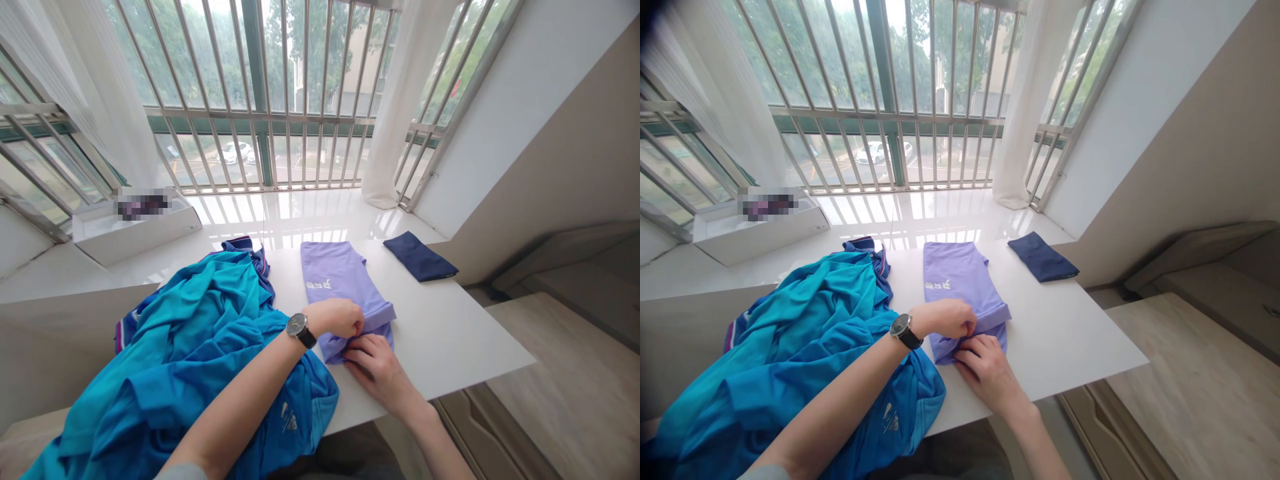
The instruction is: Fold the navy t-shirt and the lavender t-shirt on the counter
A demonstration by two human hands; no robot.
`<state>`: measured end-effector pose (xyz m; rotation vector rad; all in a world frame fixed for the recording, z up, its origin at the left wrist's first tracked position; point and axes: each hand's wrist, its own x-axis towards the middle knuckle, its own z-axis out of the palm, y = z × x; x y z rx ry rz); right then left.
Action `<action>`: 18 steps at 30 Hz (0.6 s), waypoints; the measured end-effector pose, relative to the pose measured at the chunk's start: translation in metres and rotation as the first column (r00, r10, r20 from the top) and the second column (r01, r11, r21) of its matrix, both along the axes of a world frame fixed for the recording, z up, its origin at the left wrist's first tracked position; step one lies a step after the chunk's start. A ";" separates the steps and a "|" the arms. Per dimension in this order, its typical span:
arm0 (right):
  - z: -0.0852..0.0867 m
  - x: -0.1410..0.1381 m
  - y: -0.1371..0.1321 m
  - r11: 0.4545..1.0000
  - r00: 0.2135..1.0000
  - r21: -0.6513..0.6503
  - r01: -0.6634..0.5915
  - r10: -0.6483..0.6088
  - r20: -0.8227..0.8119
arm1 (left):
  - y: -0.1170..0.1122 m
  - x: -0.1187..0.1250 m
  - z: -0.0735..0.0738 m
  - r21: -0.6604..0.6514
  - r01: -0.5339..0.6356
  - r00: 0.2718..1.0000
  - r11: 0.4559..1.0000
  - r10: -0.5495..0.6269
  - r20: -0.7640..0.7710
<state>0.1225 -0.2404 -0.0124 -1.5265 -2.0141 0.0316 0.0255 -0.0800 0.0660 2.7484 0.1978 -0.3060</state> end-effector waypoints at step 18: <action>-0.014 0.068 -0.041 0.977 0.971 -0.042 0.210 -0.214 -0.110 | -0.071 -0.005 0.012 0.361 -0.094 0.982 0.928 0.145 -0.119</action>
